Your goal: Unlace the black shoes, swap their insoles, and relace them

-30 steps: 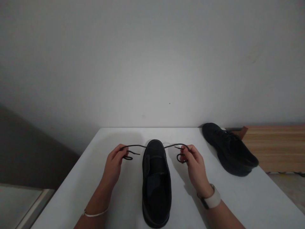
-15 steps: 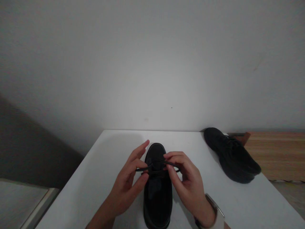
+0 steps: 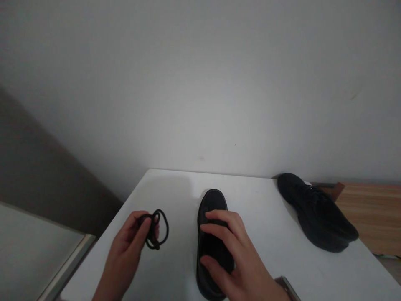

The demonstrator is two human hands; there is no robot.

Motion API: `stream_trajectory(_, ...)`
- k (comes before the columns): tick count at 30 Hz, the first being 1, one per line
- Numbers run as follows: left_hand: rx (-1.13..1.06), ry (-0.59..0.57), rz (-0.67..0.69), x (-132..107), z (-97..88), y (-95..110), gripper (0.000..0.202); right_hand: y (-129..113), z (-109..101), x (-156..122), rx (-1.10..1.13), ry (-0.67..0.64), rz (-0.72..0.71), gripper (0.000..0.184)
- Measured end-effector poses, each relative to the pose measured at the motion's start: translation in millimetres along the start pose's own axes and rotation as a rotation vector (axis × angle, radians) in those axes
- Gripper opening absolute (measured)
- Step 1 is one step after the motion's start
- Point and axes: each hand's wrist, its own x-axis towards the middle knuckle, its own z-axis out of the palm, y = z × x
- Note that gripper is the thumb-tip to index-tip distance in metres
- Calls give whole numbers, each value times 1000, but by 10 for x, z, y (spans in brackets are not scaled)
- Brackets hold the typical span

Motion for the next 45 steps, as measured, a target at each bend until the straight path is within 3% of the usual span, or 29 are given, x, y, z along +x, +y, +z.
stream_trajectory(2, 138, 100, -1, 90, -277, -140, 35, 68, -29, -110, -21, 31, 50, 38)
stream_trajectory(6, 613, 47, -13, 190, -640, -490, 38, 249, -17, -285, -90, 90, 160, 23)
stream_trajectory(8, 822, 39, 36, 187, -709, -651, 35, 334, 5, -321, -146, 101, 182, 22)
stream_trajectory(11, 927, 95, 82, 140, -717, -791, 37, 413, 34, -295, -225, 67, 193, 26)
stream_trajectory(15, 1115, 246, 117, 79, -643, -755, 46, 437, 63, -152, -301, -25, 189, 40)
stream_trajectory(17, 1184, 314, 213, 61, -553, -660, 50, 441, 70, -72, -336, -68, 187, 42)
stream_trajectory(19, 1077, 303, 346, 39, -392, -521, 52, 452, 68, -9, -345, -99, 193, 39)
stream_trajectory(20, 966, 237, 394, 24, -281, -438, 50, 461, 63, 15, -339, -104, 200, 35)
stream_trajectory(22, 757, -44, 405, -7, -4, -259, 42, 485, 47, 50, -321, -97, 214, 28)
stream_trajectory(25, 530, -433, 396, 1, 462, -16, 48, 529, 19, 102, -315, -87, 230, 17)
stream_trajectory(27, 405, -530, 428, 72, 728, 91, 53, 560, 4, 148, -315, -88, 247, 14)
stream_trajectory(30, 353, -533, 430, 238, 980, 167, 31, 609, -8, 225, -300, -75, 296, 11)
stream_trajectory(33, 318, -502, 394, 385, 1068, 192, 12, 648, -21, 273, -248, -53, 331, 9)
stream_trajectory(37, 219, -524, 304, 510, 1087, 192, 12, 583, -96, 246, -175, 9, 317, 15)
stream_trajectory(40, 125, -559, 219, 608, 1126, 132, 13, 407, -195, 191, -145, 74, 228, 8)
stream_trajectory(42, 46, -580, 157, 679, 1170, 54, 22, 267, -238, 162, -125, -35, 173, 5)
stream_trajectory(45, -89, -572, 69, 748, 1241, -91, 31, 126, -205, 152, -153, -410, 198, 13)
